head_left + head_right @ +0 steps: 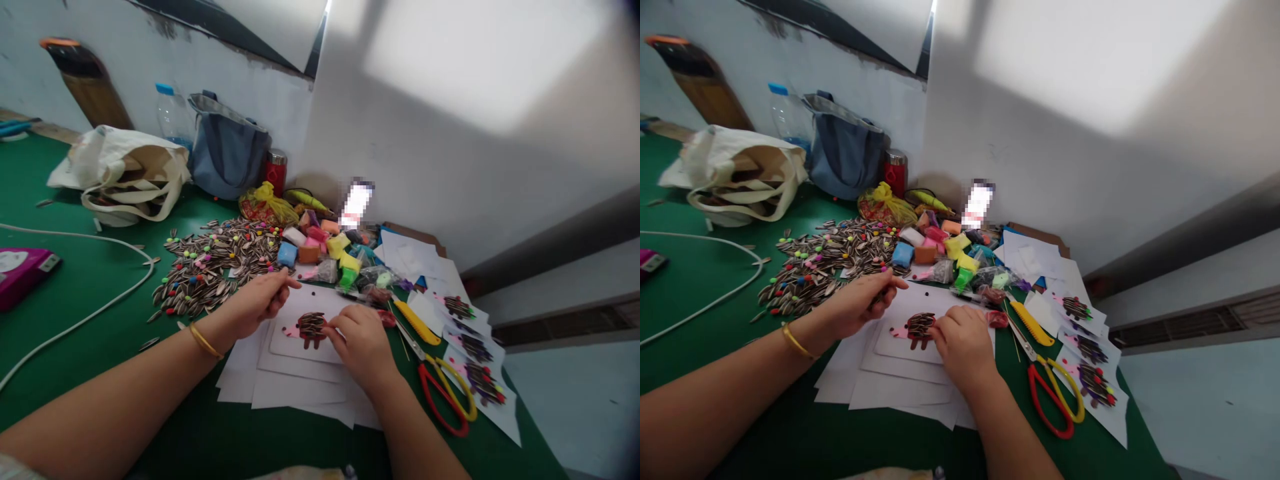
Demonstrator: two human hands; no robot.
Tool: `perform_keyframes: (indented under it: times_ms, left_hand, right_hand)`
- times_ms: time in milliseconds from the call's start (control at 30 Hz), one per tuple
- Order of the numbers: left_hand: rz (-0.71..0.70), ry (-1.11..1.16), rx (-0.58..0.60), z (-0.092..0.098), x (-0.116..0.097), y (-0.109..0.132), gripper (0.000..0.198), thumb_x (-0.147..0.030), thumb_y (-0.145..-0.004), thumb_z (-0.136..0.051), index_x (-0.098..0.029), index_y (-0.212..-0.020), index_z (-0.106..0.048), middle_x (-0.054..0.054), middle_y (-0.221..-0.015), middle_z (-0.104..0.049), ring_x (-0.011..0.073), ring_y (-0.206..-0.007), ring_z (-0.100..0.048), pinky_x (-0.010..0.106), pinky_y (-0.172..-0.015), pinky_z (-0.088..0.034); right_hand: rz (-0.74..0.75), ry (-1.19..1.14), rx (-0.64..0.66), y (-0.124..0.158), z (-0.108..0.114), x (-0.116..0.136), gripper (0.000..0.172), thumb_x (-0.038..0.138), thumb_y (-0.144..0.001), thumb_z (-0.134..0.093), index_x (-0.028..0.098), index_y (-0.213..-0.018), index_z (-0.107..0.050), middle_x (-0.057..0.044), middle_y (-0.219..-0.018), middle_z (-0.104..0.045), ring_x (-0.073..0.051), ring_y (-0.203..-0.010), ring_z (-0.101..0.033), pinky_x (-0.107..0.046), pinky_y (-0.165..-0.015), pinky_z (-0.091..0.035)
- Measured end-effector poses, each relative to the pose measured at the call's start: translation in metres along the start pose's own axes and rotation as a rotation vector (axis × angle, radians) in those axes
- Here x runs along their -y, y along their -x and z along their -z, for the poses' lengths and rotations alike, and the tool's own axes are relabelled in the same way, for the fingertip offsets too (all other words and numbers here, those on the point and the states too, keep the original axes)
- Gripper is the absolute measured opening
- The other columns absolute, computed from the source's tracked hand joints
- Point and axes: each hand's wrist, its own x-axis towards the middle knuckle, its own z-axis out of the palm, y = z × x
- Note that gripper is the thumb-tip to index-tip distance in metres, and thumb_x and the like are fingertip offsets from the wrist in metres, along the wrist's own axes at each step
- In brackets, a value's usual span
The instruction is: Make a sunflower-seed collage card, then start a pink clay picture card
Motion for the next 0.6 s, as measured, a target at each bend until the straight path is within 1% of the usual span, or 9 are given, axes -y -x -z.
perform_keyframes:
  times_ms: [33,67,100,167,233,267,367,500,600]
  left_hand:
    - [0.106,0.237,0.028,-0.002,-0.001,0.002,0.038,-0.045,-0.097,-0.044,-0.014,-0.094,-0.066,0.0,-0.066,-0.055,0.0063,-0.046,-0.045,0.015,-0.039,-0.035]
    - [0.195,0.426,0.034,-0.004,-0.002,0.003,0.038,-0.043,-0.098,-0.041,-0.012,-0.096,-0.064,0.001,-0.068,-0.055,0.0061,-0.048,-0.048,0.014,-0.042,-0.04]
    - [0.261,0.569,0.038,-0.006,-0.002,0.005,0.039,-0.042,-0.1,-0.04,-0.011,-0.098,-0.063,0.003,-0.072,-0.058,0.0072,-0.054,-0.055,0.015,-0.048,-0.047]
    - [0.317,0.718,0.015,-0.012,-0.001,0.009,0.042,-0.043,-0.1,-0.039,-0.008,-0.104,-0.061,0.01,-0.084,-0.063,0.014,-0.073,-0.066,0.024,-0.067,-0.058]
    - [0.337,0.768,0.057,-0.019,0.0,0.013,0.048,-0.047,-0.099,-0.036,-0.006,-0.109,-0.06,0.018,-0.099,-0.066,0.0211,-0.09,-0.069,0.032,-0.081,-0.06]
    - [0.348,0.781,0.094,-0.023,0.0,0.016,0.05,-0.048,-0.1,-0.035,-0.005,-0.11,-0.059,0.02,-0.104,-0.065,0.0225,-0.093,-0.069,0.034,-0.084,-0.06]
    - [0.387,0.741,0.166,-0.031,-0.002,0.024,0.054,-0.051,-0.099,-0.034,-0.005,-0.111,-0.06,0.019,-0.104,-0.067,0.0214,-0.09,-0.07,0.032,-0.082,-0.06]
    - [0.401,0.68,0.19,-0.036,-0.004,0.029,0.056,-0.056,-0.098,-0.036,-0.008,-0.108,-0.062,0.017,-0.103,-0.069,0.0193,-0.09,-0.07,0.03,-0.082,-0.059]
    - [0.389,0.605,0.193,-0.035,-0.002,0.029,0.039,-0.046,-0.096,-0.048,-0.011,-0.104,-0.064,0.015,-0.106,-0.07,0.0188,-0.095,-0.069,0.027,-0.083,-0.058]
  right_hand:
    - [0.001,-0.015,-0.041,0.0,0.001,0.002,0.013,0.025,-0.091,-0.064,0.019,-0.08,-0.068,-0.003,-0.08,-0.062,-0.019,-0.08,-0.053,-0.034,-0.075,-0.033]
    - [0.006,-0.034,-0.083,0.0,0.001,0.005,0.014,0.025,-0.092,-0.062,0.019,-0.081,-0.068,-0.004,-0.081,-0.062,-0.019,-0.081,-0.053,-0.035,-0.076,-0.033]
    - [0.012,-0.055,-0.125,0.0,0.001,0.008,0.014,0.025,-0.093,-0.06,0.019,-0.084,-0.068,-0.004,-0.082,-0.062,-0.019,-0.081,-0.053,-0.035,-0.077,-0.034]
    - [0.025,-0.088,-0.189,0.0,-0.001,0.014,0.014,0.026,-0.094,-0.057,0.02,-0.09,-0.069,-0.005,-0.085,-0.062,-0.019,-0.082,-0.054,-0.036,-0.078,-0.035]
    - [0.028,-0.103,-0.218,0.0,-0.003,0.018,0.015,0.026,-0.094,-0.057,0.021,-0.099,-0.07,-0.005,-0.088,-0.063,-0.02,-0.083,-0.054,-0.037,-0.079,-0.036]
    - [0.027,-0.103,-0.222,0.0,-0.005,0.019,0.017,0.026,-0.094,-0.057,0.021,-0.105,-0.069,-0.006,-0.09,-0.063,-0.02,-0.085,-0.054,-0.037,-0.079,-0.037]
    - [0.01,-0.098,-0.219,-0.001,-0.008,0.018,0.027,0.027,-0.093,-0.058,0.022,-0.119,-0.066,-0.007,-0.093,-0.063,-0.022,-0.087,-0.055,-0.038,-0.079,-0.039]
    - [-0.029,-0.155,-0.198,-0.002,-0.009,0.014,0.025,0.027,-0.092,-0.059,0.022,-0.114,-0.068,-0.007,-0.093,-0.063,-0.022,-0.087,-0.056,-0.038,-0.08,-0.042]
    - [-0.068,-0.281,-0.22,-0.003,-0.007,0.012,0.02,0.026,-0.094,-0.056,0.021,-0.107,-0.071,-0.007,-0.092,-0.064,-0.021,-0.087,-0.058,-0.037,-0.08,-0.045]
